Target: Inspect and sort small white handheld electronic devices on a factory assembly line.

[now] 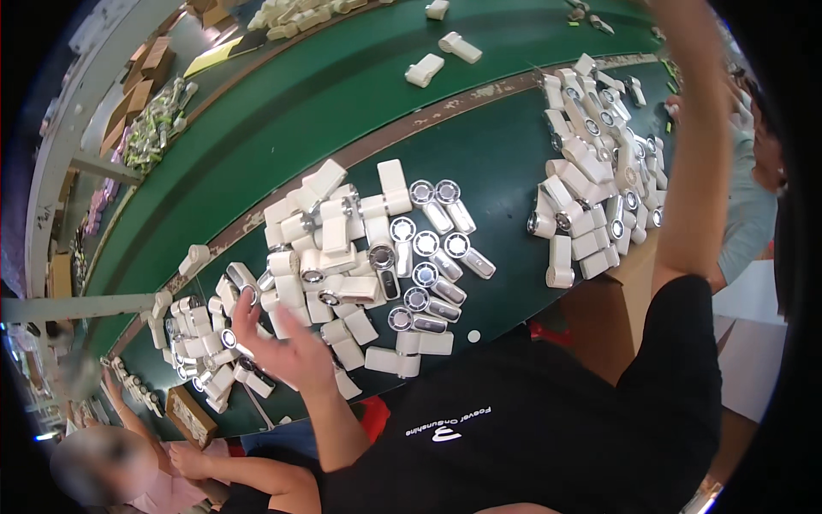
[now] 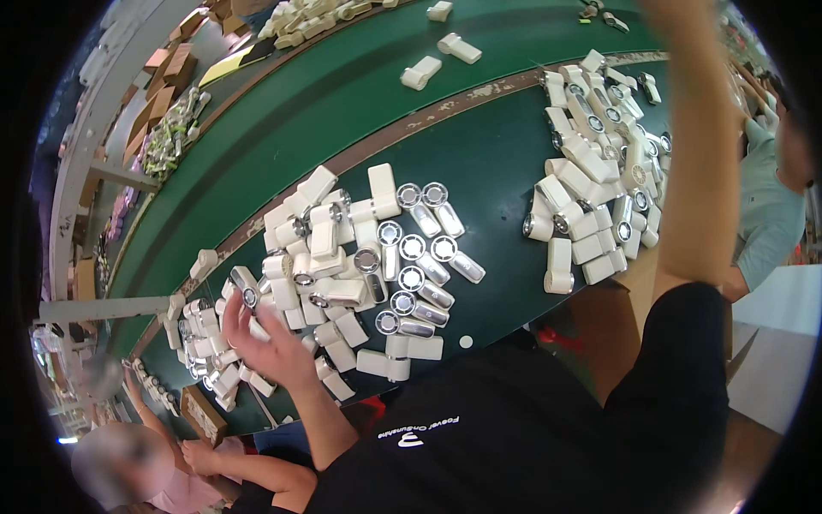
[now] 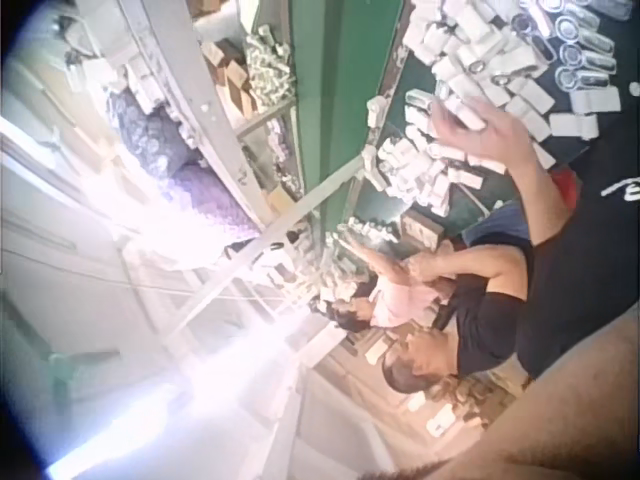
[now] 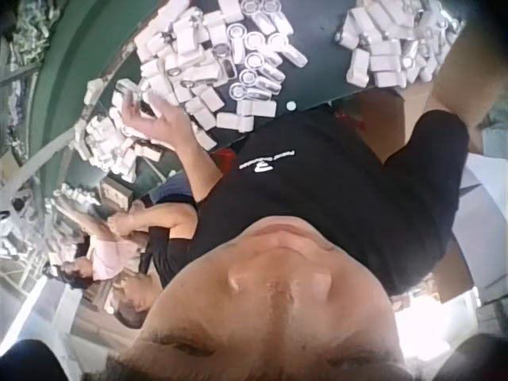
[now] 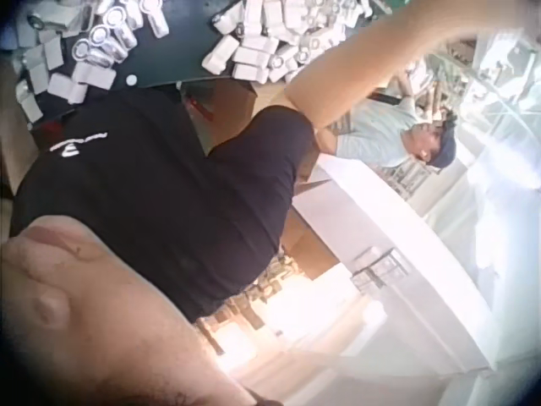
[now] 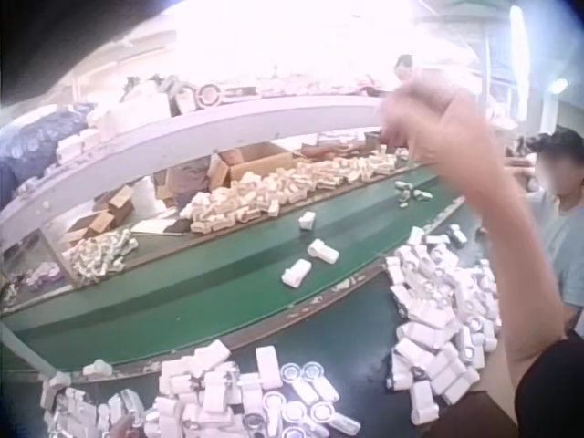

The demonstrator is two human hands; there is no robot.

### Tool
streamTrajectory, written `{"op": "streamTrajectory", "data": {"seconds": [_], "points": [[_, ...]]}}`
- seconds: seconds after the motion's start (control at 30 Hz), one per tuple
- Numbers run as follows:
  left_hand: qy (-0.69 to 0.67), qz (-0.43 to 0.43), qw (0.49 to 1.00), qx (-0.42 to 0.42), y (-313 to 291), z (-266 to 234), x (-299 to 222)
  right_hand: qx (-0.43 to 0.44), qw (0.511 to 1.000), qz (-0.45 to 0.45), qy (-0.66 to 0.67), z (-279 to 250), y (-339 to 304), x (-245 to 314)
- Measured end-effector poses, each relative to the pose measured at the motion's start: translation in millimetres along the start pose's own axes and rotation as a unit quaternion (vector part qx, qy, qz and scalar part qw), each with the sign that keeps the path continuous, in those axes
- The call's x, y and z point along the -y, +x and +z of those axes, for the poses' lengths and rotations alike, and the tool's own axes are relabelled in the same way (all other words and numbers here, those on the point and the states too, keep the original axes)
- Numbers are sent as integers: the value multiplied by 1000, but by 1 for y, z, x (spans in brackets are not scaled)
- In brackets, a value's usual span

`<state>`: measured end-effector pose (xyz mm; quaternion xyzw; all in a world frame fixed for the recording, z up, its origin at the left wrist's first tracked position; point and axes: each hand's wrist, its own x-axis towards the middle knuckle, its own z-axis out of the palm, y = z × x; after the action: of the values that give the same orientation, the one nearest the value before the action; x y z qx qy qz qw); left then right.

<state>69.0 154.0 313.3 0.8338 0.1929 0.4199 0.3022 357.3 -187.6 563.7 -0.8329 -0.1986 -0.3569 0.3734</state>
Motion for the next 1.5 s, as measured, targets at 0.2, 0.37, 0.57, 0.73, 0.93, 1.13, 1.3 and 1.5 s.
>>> {"op": "streamTrajectory", "data": {"seconds": [0.2,0.37,0.57,0.73,0.93,1.13,1.3,1.5], "points": [[25,74,929,362,87,124,-71,242,956,87,-141,156,-64,-204],[81,35,902,423,106,279,-115,135,958,239,-79,249,-99,-299],[194,-1,909,370,130,399,-70,278,925,200,-163,324,-112,-218],[157,256,901,313,145,406,-37,292,932,134,-169,311,-115,-222],[142,53,876,458,185,391,-5,330,882,335,43,302,-89,-198],[189,-41,899,393,166,366,-22,181,782,422,420,219,-109,-117],[-173,-260,854,417,167,315,-51,158,734,338,568,131,-154,-43],[-542,-205,699,419,134,137,-93,210,729,260,598,86,-182,7]]}}
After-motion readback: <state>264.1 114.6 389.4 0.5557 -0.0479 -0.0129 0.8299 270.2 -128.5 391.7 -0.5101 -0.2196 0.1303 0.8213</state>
